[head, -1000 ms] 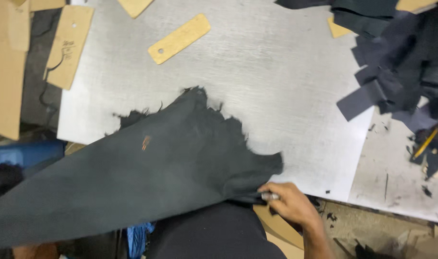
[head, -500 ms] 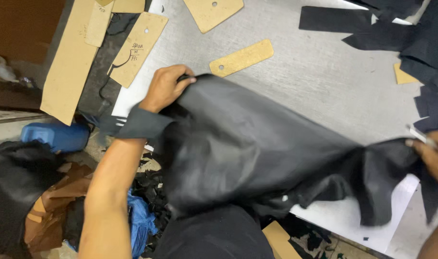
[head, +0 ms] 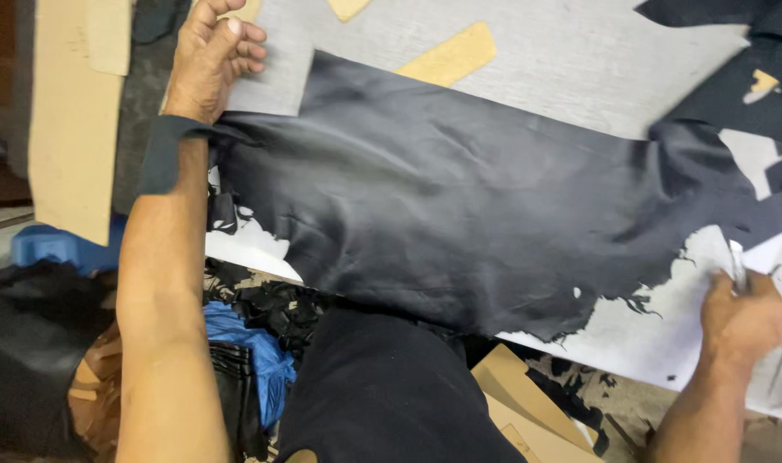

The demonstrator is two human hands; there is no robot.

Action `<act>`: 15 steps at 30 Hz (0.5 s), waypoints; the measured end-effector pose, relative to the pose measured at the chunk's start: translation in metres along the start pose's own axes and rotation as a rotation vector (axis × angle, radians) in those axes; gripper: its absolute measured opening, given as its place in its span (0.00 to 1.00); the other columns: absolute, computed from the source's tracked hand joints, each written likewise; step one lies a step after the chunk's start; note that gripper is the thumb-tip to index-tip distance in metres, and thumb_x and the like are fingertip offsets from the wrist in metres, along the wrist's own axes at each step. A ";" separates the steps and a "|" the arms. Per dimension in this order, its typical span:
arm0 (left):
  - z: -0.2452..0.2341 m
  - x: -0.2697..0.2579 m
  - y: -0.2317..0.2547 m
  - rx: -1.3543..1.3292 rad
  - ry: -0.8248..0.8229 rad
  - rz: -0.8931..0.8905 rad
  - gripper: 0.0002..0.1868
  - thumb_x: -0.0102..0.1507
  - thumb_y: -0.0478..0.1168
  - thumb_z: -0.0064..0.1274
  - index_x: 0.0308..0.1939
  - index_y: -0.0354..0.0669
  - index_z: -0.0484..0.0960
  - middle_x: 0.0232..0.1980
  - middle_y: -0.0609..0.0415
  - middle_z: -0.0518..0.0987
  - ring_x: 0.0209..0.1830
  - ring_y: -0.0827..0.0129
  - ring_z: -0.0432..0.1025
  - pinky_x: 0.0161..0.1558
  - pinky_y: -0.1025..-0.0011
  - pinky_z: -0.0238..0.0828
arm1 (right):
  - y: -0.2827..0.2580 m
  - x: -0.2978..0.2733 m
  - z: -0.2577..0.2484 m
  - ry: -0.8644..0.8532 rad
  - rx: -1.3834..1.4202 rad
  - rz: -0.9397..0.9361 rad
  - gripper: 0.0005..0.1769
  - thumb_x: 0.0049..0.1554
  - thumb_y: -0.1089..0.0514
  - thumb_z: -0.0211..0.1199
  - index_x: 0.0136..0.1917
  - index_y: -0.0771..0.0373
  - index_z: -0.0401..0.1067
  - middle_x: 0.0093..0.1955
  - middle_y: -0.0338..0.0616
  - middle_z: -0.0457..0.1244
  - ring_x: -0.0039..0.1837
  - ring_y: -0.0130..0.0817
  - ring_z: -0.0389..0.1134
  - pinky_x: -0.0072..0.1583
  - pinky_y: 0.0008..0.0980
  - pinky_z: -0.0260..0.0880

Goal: The person uses a cardboard template and a rotary cutter to cut shapes from a large piece of black leather on a worktable. They repeatedly position the template, cut along its edges, and remove the cut pieces, accumulating a pile of leather offcuts.

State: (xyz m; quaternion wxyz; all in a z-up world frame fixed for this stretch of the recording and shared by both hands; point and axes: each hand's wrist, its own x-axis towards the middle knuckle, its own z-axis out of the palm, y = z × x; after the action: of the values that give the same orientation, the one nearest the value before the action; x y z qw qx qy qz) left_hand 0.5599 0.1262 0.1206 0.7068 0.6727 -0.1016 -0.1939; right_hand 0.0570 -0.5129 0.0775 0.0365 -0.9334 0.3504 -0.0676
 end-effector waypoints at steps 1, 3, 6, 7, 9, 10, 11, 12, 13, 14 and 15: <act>-0.014 0.002 0.003 -0.026 0.035 0.016 0.17 0.75 0.45 0.55 0.64 0.42 0.74 0.51 0.51 0.81 0.46 0.71 0.77 0.50 0.72 0.79 | 0.010 -0.009 0.007 0.025 0.031 0.031 0.20 0.57 0.58 0.67 0.58 0.73 0.75 0.49 0.59 0.70 0.51 0.55 0.71 0.59 0.46 0.70; -0.030 0.010 0.005 -0.013 0.071 0.061 0.14 0.76 0.43 0.56 0.61 0.39 0.76 0.50 0.51 0.81 0.45 0.70 0.78 0.49 0.71 0.79 | 0.020 -0.025 0.021 0.114 0.058 0.021 0.26 0.56 0.59 0.67 0.64 0.77 0.70 0.57 0.63 0.67 0.60 0.57 0.69 0.65 0.47 0.67; -0.024 0.015 0.011 0.231 0.094 0.182 0.09 0.75 0.37 0.58 0.54 0.34 0.80 0.47 0.52 0.81 0.43 0.71 0.76 0.47 0.71 0.77 | 0.009 -0.052 0.026 0.143 0.169 0.024 0.29 0.60 0.62 0.66 0.70 0.77 0.65 0.69 0.64 0.62 0.72 0.57 0.63 0.76 0.47 0.61; -0.016 0.011 0.014 0.397 0.114 0.241 0.07 0.74 0.34 0.60 0.51 0.31 0.81 0.45 0.53 0.79 0.42 0.72 0.74 0.47 0.72 0.76 | -0.001 -0.058 0.024 0.118 0.196 0.027 0.28 0.62 0.62 0.66 0.72 0.75 0.64 0.71 0.63 0.61 0.74 0.56 0.61 0.78 0.47 0.59; 0.004 -0.015 0.027 0.721 0.104 0.398 0.07 0.70 0.29 0.54 0.50 0.28 0.82 0.44 0.48 0.82 0.43 0.71 0.76 0.47 0.71 0.74 | -0.029 -0.075 0.020 0.049 0.126 0.026 0.25 0.64 0.61 0.68 0.71 0.72 0.67 0.69 0.60 0.62 0.73 0.54 0.61 0.76 0.47 0.60; 0.008 -0.036 0.038 0.841 0.119 0.420 0.07 0.69 0.29 0.53 0.49 0.29 0.82 0.43 0.47 0.82 0.42 0.71 0.76 0.45 0.71 0.73 | -0.044 -0.084 0.017 0.047 0.066 0.007 0.23 0.63 0.61 0.68 0.68 0.72 0.70 0.66 0.59 0.63 0.72 0.54 0.64 0.73 0.47 0.62; 0.015 -0.064 0.040 0.869 0.149 0.314 0.05 0.71 0.33 0.56 0.49 0.33 0.83 0.41 0.48 0.82 0.37 0.70 0.76 0.41 0.71 0.71 | -0.056 -0.096 0.008 0.029 0.134 0.144 0.21 0.64 0.59 0.68 0.66 0.71 0.72 0.64 0.58 0.64 0.67 0.51 0.66 0.68 0.45 0.64; 0.017 -0.097 0.044 1.077 0.136 0.266 0.06 0.71 0.37 0.59 0.45 0.36 0.84 0.39 0.49 0.83 0.35 0.66 0.77 0.42 0.67 0.72 | -0.069 -0.104 0.003 0.006 0.219 0.267 0.20 0.64 0.56 0.68 0.64 0.70 0.74 0.62 0.56 0.65 0.61 0.49 0.68 0.63 0.44 0.66; 0.022 -0.122 0.038 1.204 0.152 0.175 0.09 0.69 0.42 0.63 0.42 0.38 0.85 0.37 0.48 0.83 0.34 0.62 0.77 0.40 0.63 0.73 | -0.080 -0.111 -0.004 -0.017 0.302 0.391 0.19 0.65 0.53 0.68 0.62 0.69 0.75 0.59 0.55 0.67 0.56 0.47 0.70 0.58 0.43 0.69; 0.019 -0.151 0.039 1.358 0.184 0.071 0.13 0.68 0.46 0.66 0.38 0.41 0.86 0.35 0.48 0.83 0.32 0.57 0.78 0.39 0.59 0.73 | -0.093 -0.117 -0.006 -0.020 0.306 0.380 0.18 0.65 0.53 0.69 0.58 0.70 0.76 0.55 0.54 0.68 0.53 0.45 0.71 0.57 0.42 0.70; 0.020 -0.171 0.029 1.425 0.251 -0.077 0.17 0.66 0.52 0.70 0.36 0.42 0.87 0.33 0.48 0.83 0.30 0.52 0.77 0.35 0.55 0.73 | -0.105 -0.132 -0.012 -0.022 0.310 0.369 0.17 0.64 0.52 0.69 0.54 0.71 0.77 0.50 0.53 0.70 0.51 0.43 0.72 0.56 0.41 0.72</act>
State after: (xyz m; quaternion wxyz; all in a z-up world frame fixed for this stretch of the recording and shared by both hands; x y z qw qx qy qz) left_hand 0.4015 0.1784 0.1712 0.0957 0.9902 -0.0977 -0.0266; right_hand 0.0247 -0.3474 0.0883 0.1948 -0.8376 0.5000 -0.1027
